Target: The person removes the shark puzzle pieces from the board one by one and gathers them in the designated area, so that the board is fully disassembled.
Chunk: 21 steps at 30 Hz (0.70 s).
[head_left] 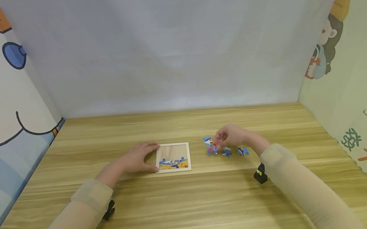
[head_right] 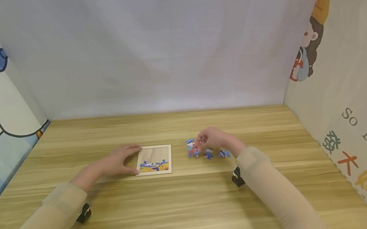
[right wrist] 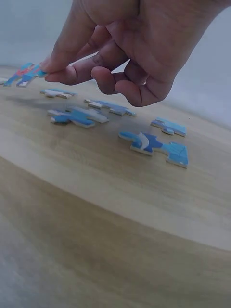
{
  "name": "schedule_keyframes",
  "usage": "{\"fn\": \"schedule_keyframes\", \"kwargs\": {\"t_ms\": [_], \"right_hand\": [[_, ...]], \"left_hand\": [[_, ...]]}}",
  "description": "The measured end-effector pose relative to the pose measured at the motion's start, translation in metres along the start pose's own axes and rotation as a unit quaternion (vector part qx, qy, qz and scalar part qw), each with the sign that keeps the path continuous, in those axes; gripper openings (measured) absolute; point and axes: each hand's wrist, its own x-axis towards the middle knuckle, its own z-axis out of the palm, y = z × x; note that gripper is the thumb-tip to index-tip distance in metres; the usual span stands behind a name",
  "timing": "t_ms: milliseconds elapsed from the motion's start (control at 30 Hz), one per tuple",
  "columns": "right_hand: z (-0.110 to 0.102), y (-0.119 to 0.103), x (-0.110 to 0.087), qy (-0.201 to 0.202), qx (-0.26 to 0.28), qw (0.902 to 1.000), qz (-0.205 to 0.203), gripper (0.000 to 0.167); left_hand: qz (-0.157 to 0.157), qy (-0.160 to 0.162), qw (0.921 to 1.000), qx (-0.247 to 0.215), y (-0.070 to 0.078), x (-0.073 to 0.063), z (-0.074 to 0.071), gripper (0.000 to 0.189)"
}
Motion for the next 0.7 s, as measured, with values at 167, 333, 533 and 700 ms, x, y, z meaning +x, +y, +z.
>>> {"fn": "schedule_keyframes", "kwargs": {"t_ms": [167,333,533,700], "right_hand": [[0.004,0.004,0.003,-0.004,-0.010,0.9999,-0.001,0.014],[0.008,0.008,0.008,0.003,-0.039,0.9992,-0.008,0.010],[0.008,0.006,0.010,0.006,-0.070,0.9973,-0.020,0.009],[0.006,0.001,0.007,0.006,-0.066,0.9974,-0.028,0.012]], "left_hand": [[0.000,-0.004,1.0000,0.005,-0.001,0.000,0.000,0.088],[0.000,-0.006,1.0000,0.005,-0.001,-0.001,-0.001,0.088],[-0.005,-0.006,1.0000,0.002,0.001,-0.002,-0.002,0.088],[-0.009,-0.009,0.9999,0.008,0.001,0.001,-0.001,0.089]]}}
